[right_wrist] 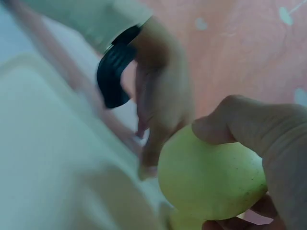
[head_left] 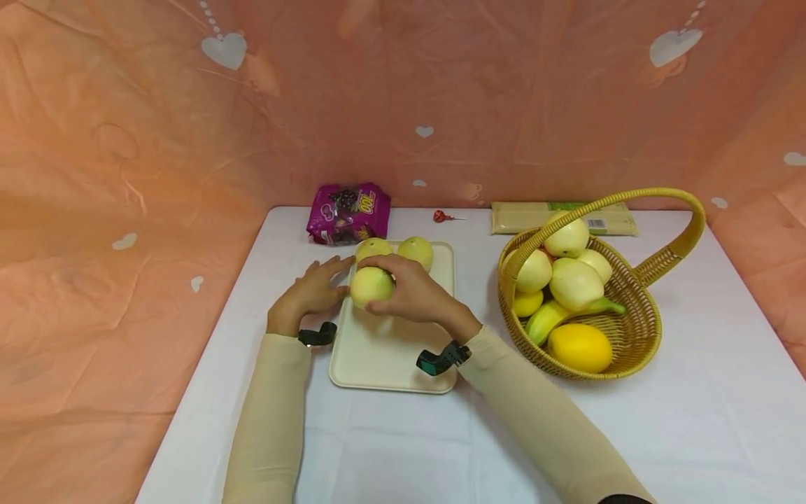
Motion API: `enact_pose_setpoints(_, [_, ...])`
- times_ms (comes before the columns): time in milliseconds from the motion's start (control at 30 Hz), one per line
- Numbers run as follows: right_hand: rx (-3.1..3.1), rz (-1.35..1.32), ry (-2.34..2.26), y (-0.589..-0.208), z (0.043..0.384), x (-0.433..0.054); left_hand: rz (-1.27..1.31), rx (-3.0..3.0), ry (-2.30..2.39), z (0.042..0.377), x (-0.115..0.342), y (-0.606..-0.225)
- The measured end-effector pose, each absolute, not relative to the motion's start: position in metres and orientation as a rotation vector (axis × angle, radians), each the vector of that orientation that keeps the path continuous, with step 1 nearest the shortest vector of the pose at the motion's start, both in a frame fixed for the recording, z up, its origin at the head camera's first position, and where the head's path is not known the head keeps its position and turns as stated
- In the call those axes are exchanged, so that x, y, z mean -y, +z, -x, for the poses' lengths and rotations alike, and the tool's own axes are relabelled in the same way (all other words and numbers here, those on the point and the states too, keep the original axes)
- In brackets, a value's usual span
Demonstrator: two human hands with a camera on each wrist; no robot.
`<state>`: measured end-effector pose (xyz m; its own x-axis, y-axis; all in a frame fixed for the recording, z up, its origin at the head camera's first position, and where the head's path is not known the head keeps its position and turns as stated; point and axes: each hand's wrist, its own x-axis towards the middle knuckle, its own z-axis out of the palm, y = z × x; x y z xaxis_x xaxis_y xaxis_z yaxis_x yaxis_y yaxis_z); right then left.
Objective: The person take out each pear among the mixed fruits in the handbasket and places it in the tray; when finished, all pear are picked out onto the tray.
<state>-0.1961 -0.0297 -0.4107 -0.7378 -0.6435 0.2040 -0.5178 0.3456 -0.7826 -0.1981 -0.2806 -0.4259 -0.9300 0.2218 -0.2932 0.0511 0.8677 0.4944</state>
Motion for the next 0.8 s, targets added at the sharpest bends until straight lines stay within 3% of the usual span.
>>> enact_pose_setpoints(800, [-2.71, 1.108, -1.16, -0.438, 0.207, 0.052, -0.203, -2.703, 0.694, 0.199, 0.281, -0.427])
